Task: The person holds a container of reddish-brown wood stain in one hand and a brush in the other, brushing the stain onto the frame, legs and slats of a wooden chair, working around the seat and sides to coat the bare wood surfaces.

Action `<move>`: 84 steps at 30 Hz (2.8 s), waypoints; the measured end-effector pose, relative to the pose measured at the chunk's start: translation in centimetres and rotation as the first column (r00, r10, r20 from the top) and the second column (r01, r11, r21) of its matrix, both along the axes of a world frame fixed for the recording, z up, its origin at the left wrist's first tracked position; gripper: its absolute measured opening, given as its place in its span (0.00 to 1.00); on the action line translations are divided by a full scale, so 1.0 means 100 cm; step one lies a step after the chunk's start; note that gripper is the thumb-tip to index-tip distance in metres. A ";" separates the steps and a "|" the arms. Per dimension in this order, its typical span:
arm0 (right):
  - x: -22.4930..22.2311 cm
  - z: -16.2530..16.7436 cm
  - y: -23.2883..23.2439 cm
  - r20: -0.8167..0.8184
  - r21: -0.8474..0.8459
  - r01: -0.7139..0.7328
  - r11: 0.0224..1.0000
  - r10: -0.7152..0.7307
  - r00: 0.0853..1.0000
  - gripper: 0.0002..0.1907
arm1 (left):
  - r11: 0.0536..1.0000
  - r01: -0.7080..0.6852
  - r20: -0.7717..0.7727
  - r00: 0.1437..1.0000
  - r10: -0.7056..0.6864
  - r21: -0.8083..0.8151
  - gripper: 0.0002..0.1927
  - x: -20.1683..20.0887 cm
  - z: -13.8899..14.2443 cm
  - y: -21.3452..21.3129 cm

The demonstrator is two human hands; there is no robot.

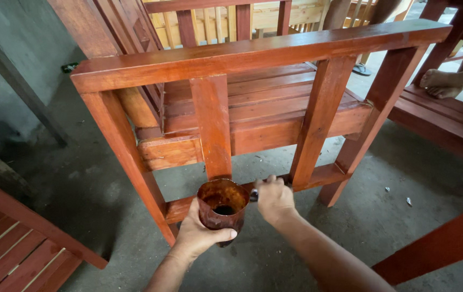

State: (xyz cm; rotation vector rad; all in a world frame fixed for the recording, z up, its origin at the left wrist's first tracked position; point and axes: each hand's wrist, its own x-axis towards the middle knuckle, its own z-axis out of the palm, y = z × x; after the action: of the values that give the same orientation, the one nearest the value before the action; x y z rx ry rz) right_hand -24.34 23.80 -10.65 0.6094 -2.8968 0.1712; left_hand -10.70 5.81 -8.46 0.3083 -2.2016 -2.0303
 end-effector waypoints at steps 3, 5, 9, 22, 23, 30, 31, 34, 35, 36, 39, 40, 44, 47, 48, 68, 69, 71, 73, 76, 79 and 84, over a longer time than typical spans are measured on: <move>0.002 0.005 -0.006 0.081 0.024 0.011 1.000 -0.013 0.997 0.18 | 1.000 0.016 -0.004 1.000 -0.016 0.007 0.52 0.003 0.004 -0.008; 0.001 0.006 -0.011 0.084 0.021 0.002 1.000 -0.003 0.996 0.18 | 1.000 -0.007 -0.038 0.999 0.007 -0.012 0.55 0.002 0.004 -0.013; -0.005 0.004 -0.013 -0.062 -0.028 -0.054 0.998 0.052 0.997 0.15 | 0.999 0.015 -0.075 0.997 -0.019 -0.047 0.54 -0.003 0.000 -0.016; 0.045 -0.018 0.038 -0.126 -0.525 -0.177 0.833 0.130 0.983 0.14 | 0.999 0.039 -0.130 0.991 -0.038 0.004 0.57 -0.003 -0.009 -0.012; 0.047 -0.024 0.043 -0.161 -0.613 -0.287 0.736 0.239 0.958 0.14 | 0.999 0.032 -0.110 0.993 -0.030 0.010 0.57 -0.004 -0.008 -0.012; 0.019 -0.069 0.093 -0.200 -0.819 -0.332 0.469 0.309 0.930 0.14 | 0.999 0.040 -0.017 0.999 -0.040 -0.016 0.55 -0.007 0.004 -0.003; 0.013 -0.072 0.103 -0.088 -0.856 -0.210 0.472 0.266 0.960 0.13 | 0.999 0.049 -0.018 0.999 -0.049 -0.011 0.55 -0.007 0.006 -0.001; -0.002 -0.076 0.137 0.028 -0.812 -0.075 0.578 0.166 0.986 0.13 | 0.997 0.076 -0.017 0.997 -0.076 -0.010 0.55 -0.009 0.009 0.006; -0.007 -0.076 0.147 -0.064 -0.812 -0.156 0.562 0.181 0.981 0.13 | 0.997 0.077 -0.014 0.997 -0.077 -0.019 0.56 -0.010 0.010 0.008; -0.012 -0.076 0.158 -0.153 -0.804 -0.235 0.546 0.193 0.969 0.14 | 0.996 0.080 -0.009 0.997 -0.080 -0.028 0.56 -0.011 0.010 0.009; -0.017 -0.084 0.191 -0.185 -0.769 -0.233 0.595 0.143 0.972 0.14 | 0.997 0.071 -0.039 0.997 -0.073 -0.034 0.56 -0.014 0.011 0.015; -0.018 -0.087 0.202 -0.159 -0.755 -0.194 0.626 0.112 0.981 0.13 | 0.997 0.072 -0.029 0.997 -0.073 -0.033 0.56 -0.015 0.011 0.016; -0.021 -0.103 0.230 -0.360 -0.815 -0.244 0.526 -0.129 0.924 0.09 | 0.998 0.057 -0.033 0.998 -0.059 -0.039 0.57 -0.016 0.015 0.017; -0.029 -0.110 0.240 -0.338 -0.868 -0.150 0.473 -0.342 0.877 0.07 | 0.997 0.053 -0.045 0.997 -0.055 -0.049 0.56 -0.014 0.017 0.016; -0.032 -0.111 0.238 -0.250 -0.903 -0.059 0.427 -0.407 0.879 0.08 | 0.997 0.056 -0.043 0.997 -0.058 -0.051 0.56 -0.013 0.017 0.016; 0.063 -0.096 0.025 -0.249 -0.892 -0.169 0.418 -0.144 0.958 0.12 | 0.985 -0.131 0.060 0.989 0.138 -0.109 0.52 0.048 0.048 -0.045; 0.071 -0.093 0.010 -0.249 -0.900 -0.176 0.398 -0.138 0.959 0.12 | 0.982 -0.152 0.120 0.979 0.165 -0.111 0.51 0.053 0.050 -0.049; 0.086 -0.088 -0.016 -0.224 -0.915 -0.165 0.367 -0.122 0.967 0.12 | 0.995 -0.100 0.022 0.995 0.101 -0.020 0.50 0.062 0.052 -0.056; 0.099 -0.083 -0.037 -0.173 -0.928 -0.128 0.350 -0.101 0.980 0.11 | 0.996 -0.084 -0.021 0.996 0.084 0.023 0.49 0.070 0.051 -0.066; 0.117 -0.079 -0.065 -0.155 -0.934 -0.121 0.336 -0.075 0.985 0.12 | 0.996 -0.091 -0.074 0.993 0.092 0.024 0.50 0.078 0.047 -0.079; 0.131 -0.073 -0.092 -0.030 -0.965 -0.033 0.259 0.016 0.999 0.12 | 0.997 -0.080 -0.182 0.980 0.081 0.013 0.52 0.085 0.040 -0.090; 0.155 -0.061 -0.136 -0.078 -0.958 -0.138 0.251 0.236 0.969 0.13 | 0.995 -0.103 -0.213 0.972 0.102 0.005 0.56 0.093 0.035 -0.103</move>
State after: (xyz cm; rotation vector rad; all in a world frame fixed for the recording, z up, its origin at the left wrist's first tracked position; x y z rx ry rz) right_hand -8.86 10.15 -16.75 0.6379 -2.0545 1.8670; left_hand -1.37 -4.45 -5.01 0.1890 -2.0207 -1.9054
